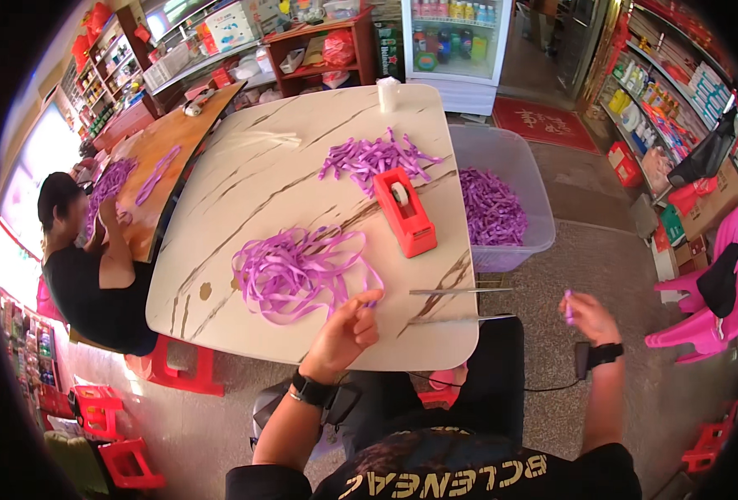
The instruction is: Manufacturing decorative bows from purple ribbon using a wooden jig.
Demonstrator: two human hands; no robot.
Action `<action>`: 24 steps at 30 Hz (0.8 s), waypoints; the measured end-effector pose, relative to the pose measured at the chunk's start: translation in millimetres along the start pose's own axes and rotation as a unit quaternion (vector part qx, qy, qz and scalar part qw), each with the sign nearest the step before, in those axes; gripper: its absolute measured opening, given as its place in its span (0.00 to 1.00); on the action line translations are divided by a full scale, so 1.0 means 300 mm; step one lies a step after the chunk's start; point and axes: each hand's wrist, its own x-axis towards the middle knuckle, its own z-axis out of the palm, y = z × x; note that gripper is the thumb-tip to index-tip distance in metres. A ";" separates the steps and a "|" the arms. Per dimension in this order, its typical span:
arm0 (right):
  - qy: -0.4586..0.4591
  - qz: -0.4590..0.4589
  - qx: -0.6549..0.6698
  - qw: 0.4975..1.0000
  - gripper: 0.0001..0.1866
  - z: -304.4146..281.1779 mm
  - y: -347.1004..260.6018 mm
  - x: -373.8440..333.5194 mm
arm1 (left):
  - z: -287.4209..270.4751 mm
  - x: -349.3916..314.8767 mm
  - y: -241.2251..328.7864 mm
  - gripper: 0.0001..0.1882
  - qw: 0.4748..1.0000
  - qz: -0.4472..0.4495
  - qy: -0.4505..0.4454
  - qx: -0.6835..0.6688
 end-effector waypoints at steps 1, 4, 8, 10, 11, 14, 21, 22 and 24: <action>0.004 -0.003 0.000 1.000 0.09 0.007 -0.074 -0.027 | -0.007 -0.002 0.004 0.20 1.000 -0.002 -0.005 0.001; -0.007 -0.105 -0.288 0.952 0.11 0.081 -0.352 0.003 | -0.067 0.000 -0.011 0.21 0.998 0.012 -0.013 -0.060; -0.080 -0.227 -0.382 0.892 0.12 0.283 -0.631 0.220 | -0.083 0.005 -0.034 0.20 0.996 0.023 0.010 -0.081; -0.110 -0.258 -0.407 0.870 0.12 0.374 -0.735 0.368 | -0.084 0.011 -0.037 0.20 0.996 0.024 0.010 -0.085; -0.131 -0.267 -0.411 0.862 0.13 0.431 -0.772 0.456 | -0.089 0.005 -0.039 0.19 0.996 0.025 0.016 -0.090; -0.118 -0.220 -0.420 0.872 0.11 0.616 -0.901 0.632 | -0.098 0.007 -0.044 0.19 0.997 0.025 0.012 -0.076; -0.241 -0.113 -0.334 0.904 0.13 0.891 -0.818 0.992 | -0.099 0.002 -0.043 0.17 0.997 0.024 0.013 -0.066; -0.246 -0.113 -0.334 0.903 0.13 0.926 -0.792 1.007 | -0.098 0.002 -0.045 0.16 0.995 0.023 0.015 -0.092; -0.353 -0.074 -0.352 0.864 0.14 0.981 -0.730 1.026 | -0.094 0.002 -0.044 0.14 0.992 0.019 0.011 -0.126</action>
